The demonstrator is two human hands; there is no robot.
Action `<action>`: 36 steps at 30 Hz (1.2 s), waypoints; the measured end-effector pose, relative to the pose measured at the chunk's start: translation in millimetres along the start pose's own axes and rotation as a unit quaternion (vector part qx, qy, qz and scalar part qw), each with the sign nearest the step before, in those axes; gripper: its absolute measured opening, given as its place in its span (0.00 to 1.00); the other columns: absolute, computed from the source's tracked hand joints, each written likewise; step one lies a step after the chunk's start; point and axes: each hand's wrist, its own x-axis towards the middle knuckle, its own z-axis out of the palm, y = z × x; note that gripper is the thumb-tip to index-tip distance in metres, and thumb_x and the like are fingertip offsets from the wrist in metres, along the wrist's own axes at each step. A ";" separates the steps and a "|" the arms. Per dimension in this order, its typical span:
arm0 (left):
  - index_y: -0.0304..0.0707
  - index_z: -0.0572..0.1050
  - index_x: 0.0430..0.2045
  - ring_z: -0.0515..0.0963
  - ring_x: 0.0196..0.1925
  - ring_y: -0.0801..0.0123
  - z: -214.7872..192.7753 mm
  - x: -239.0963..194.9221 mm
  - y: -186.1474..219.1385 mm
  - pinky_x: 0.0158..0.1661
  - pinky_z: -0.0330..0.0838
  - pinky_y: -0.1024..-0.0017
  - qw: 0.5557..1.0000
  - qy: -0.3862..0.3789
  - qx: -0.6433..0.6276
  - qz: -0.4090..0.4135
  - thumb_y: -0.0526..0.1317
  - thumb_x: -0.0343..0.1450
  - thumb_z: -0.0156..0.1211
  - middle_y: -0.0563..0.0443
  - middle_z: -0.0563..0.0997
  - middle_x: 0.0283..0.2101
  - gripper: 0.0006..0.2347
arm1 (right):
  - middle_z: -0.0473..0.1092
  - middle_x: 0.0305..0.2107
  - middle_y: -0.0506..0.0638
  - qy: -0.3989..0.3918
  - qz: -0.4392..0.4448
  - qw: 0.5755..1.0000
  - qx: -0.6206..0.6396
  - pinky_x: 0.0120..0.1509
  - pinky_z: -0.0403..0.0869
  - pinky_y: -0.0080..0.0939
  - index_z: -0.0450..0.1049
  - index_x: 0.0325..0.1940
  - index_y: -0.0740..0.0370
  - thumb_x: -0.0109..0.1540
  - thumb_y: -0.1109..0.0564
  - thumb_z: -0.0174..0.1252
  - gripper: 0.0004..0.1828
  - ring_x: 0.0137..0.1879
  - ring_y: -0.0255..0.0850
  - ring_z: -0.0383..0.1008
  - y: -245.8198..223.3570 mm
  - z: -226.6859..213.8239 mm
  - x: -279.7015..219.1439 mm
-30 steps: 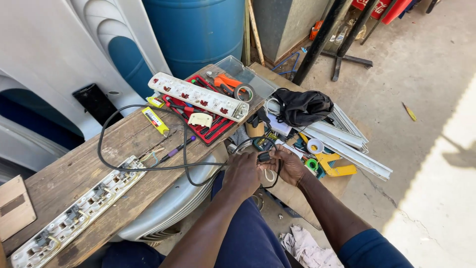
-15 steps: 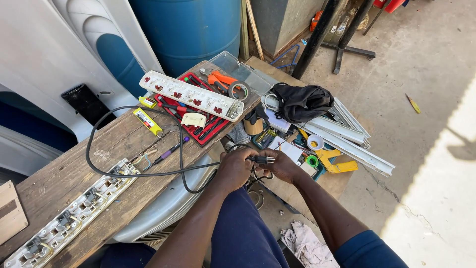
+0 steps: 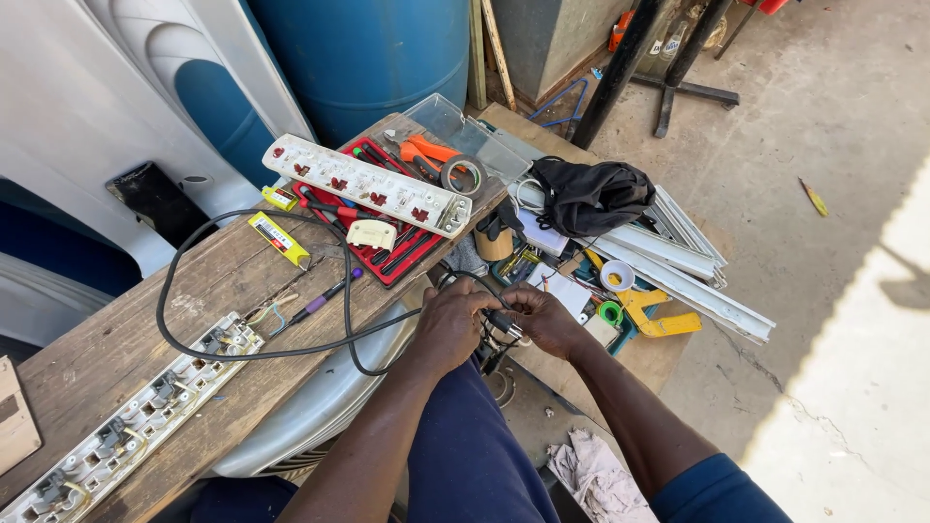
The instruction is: The person uses a screwdriver to loosen screws on a power strip's internal wiring, then selects a black power cord from a pile of cables. They strip the cord's end with pliers and prepare to connect it to the power strip.
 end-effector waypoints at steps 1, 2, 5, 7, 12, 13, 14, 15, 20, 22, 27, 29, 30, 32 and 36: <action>0.44 0.71 0.64 0.80 0.57 0.50 -5.4 -3.3 10.1 0.65 0.65 0.47 0.998 0.010 -0.060 -0.033 0.33 0.82 0.49 0.32 0.78 0.56 0.15 | 0.74 0.39 0.51 0.008 -0.023 1.000 -0.008 0.43 0.82 0.35 0.84 0.49 0.64 0.64 0.59 0.72 0.11 0.40 0.35 0.76 11.7 -2.5 5.4; 0.44 0.71 0.64 0.80 0.57 0.50 -2.3 2.8 0.0 0.65 0.65 0.47 0.998 0.009 -0.060 -0.031 0.33 0.82 0.49 0.32 0.78 0.56 0.15 | 0.74 0.39 0.51 0.011 -0.023 1.000 -0.008 0.43 0.82 0.35 0.84 0.49 0.64 0.64 0.59 0.72 0.11 0.40 0.35 0.76 8.0 -3.5 4.0; 0.54 0.75 0.57 0.77 0.60 0.43 10.8 21.5 -24.0 0.67 0.61 0.36 0.996 -0.032 0.058 0.059 0.32 0.81 0.50 0.41 0.81 0.54 0.14 | 0.70 0.41 0.50 0.004 -0.038 0.998 -0.052 0.48 0.79 0.39 0.83 0.50 0.63 0.65 0.54 0.71 0.13 0.44 0.36 0.73 -16.0 -9.9 -5.2; 0.66 0.74 0.54 0.82 0.59 0.62 20.8 28.7 -37.0 0.63 0.68 0.47 0.992 -0.026 0.093 0.078 0.37 0.81 0.51 0.59 0.83 0.50 0.12 | 0.69 0.41 0.52 -0.029 -0.054 0.990 -0.130 0.54 0.75 0.45 0.83 0.46 0.65 0.68 0.56 0.67 0.09 0.47 0.41 0.71 -48.5 -10.8 -14.8; 0.58 0.74 0.41 0.84 0.50 0.59 50.0 50.2 -61.2 0.59 0.73 0.47 0.987 -0.032 0.129 0.092 0.36 0.80 0.53 0.58 0.81 0.39 0.06 | 0.73 0.40 0.57 -0.094 -0.056 0.967 -0.229 0.59 0.74 0.54 0.83 0.47 0.65 0.67 0.55 0.66 0.10 0.50 0.48 0.75 -82.5 -23.1 -13.5; 0.56 0.74 0.35 0.83 0.46 0.58 53.8 53.7 -63.4 0.57 0.74 0.48 0.983 -0.038 0.150 0.096 0.36 0.79 0.55 0.56 0.79 0.34 0.06 | 0.76 0.41 0.57 -0.116 -0.050 0.961 -0.247 0.60 0.75 0.55 0.84 0.47 0.63 0.66 0.54 0.67 0.10 0.50 0.50 0.77 -85.7 -25.9 -13.1; 0.56 0.74 0.35 0.83 0.46 0.58 52.7 53.1 -61.7 0.57 0.74 0.48 0.983 -0.039 0.149 0.095 0.36 0.79 0.55 0.56 0.79 0.34 0.06 | 0.76 0.41 0.57 -0.117 -0.050 0.961 -0.247 0.60 0.75 0.55 0.84 0.47 0.63 0.66 0.54 0.67 0.10 0.50 0.50 0.77 -87.9 -24.2 -15.4; 0.51 0.76 0.40 0.85 0.46 0.56 51.4 52.4 -60.1 0.57 0.77 0.47 0.987 -0.047 0.147 0.049 0.36 0.79 0.55 0.52 0.82 0.36 0.04 | 0.77 0.41 0.57 -0.131 -0.040 0.958 -0.252 0.61 0.75 0.57 0.84 0.48 0.63 0.66 0.54 0.67 0.11 0.51 0.51 0.77 -90.3 -22.3 -17.7; 0.44 0.78 0.39 0.87 0.37 0.55 66.6 53.9 -77.7 0.45 0.82 0.50 0.991 -0.014 0.135 0.006 0.38 0.79 0.54 0.46 0.83 0.31 0.05 | 0.73 0.42 0.59 -0.109 -0.020 0.952 -0.287 0.56 0.76 0.56 0.80 0.46 0.64 0.69 0.51 0.63 0.13 0.49 0.56 0.77 -113.2 -15.8 -30.7; 0.42 0.78 0.43 0.87 0.34 0.57 68.3 47.1 -71.1 0.38 0.84 0.53 0.992 0.004 0.126 -0.024 0.39 0.80 0.51 0.48 0.84 0.31 0.07 | 0.73 0.44 0.60 -0.100 -0.019 0.940 -0.325 0.55 0.77 0.59 0.81 0.47 0.64 0.67 0.50 0.66 0.14 0.49 0.61 0.77 -114.3 -15.6 -35.1; 0.36 0.75 0.48 0.88 0.37 0.54 48.8 30.3 -24.8 0.37 0.84 0.56 0.990 0.031 0.133 -0.036 0.37 0.80 0.46 0.41 0.84 0.33 0.10 | 0.74 0.48 0.56 -0.060 -0.005 0.929 -0.364 0.54 0.76 0.60 0.82 0.46 0.61 0.62 0.48 0.69 0.15 0.48 0.59 0.78 -123.4 -25.3 -36.3; 0.31 0.75 0.53 0.88 0.36 0.52 46.8 25.0 -13.6 0.35 0.84 0.56 0.990 0.045 0.129 -0.028 0.36 0.80 0.44 0.37 0.85 0.33 0.13 | 0.74 0.49 0.56 -0.043 0.000 0.922 -0.385 0.52 0.77 0.60 0.83 0.46 0.60 0.61 0.46 0.71 0.17 0.46 0.58 0.78 -127.9 -25.7 -39.1; 0.30 0.73 0.55 0.89 0.38 0.51 46.7 25.3 -10.7 0.35 0.84 0.55 0.992 0.047 0.107 -0.044 0.37 0.81 0.42 0.36 0.85 0.35 0.14 | 0.74 0.49 0.55 -0.025 -0.009 0.911 -0.411 0.51 0.78 0.62 0.84 0.45 0.60 0.61 0.47 0.70 0.16 0.43 0.60 0.79 -130.4 -24.6 -38.2; 0.30 0.72 0.58 0.89 0.39 0.49 45.1 26.6 -9.7 0.36 0.83 0.53 0.994 0.050 0.083 -0.059 0.38 0.81 0.41 0.34 0.85 0.36 0.15 | 0.74 0.49 0.54 -0.008 -0.019 0.899 -0.438 0.50 0.78 0.64 0.84 0.45 0.59 0.62 0.47 0.69 0.15 0.40 0.61 0.80 -137.0 -22.2 -38.8; 0.34 0.70 0.64 0.87 0.44 0.49 28.3 36.3 -17.7 0.41 0.82 0.52 0.993 0.061 0.006 -0.105 0.42 0.82 0.36 0.35 0.84 0.42 0.19 | 0.76 0.42 0.53 0.042 -0.004 0.902 -0.429 0.47 0.77 0.62 0.82 0.43 0.57 0.62 0.46 0.66 0.13 0.41 0.61 0.81 -132.2 -37.6 -37.7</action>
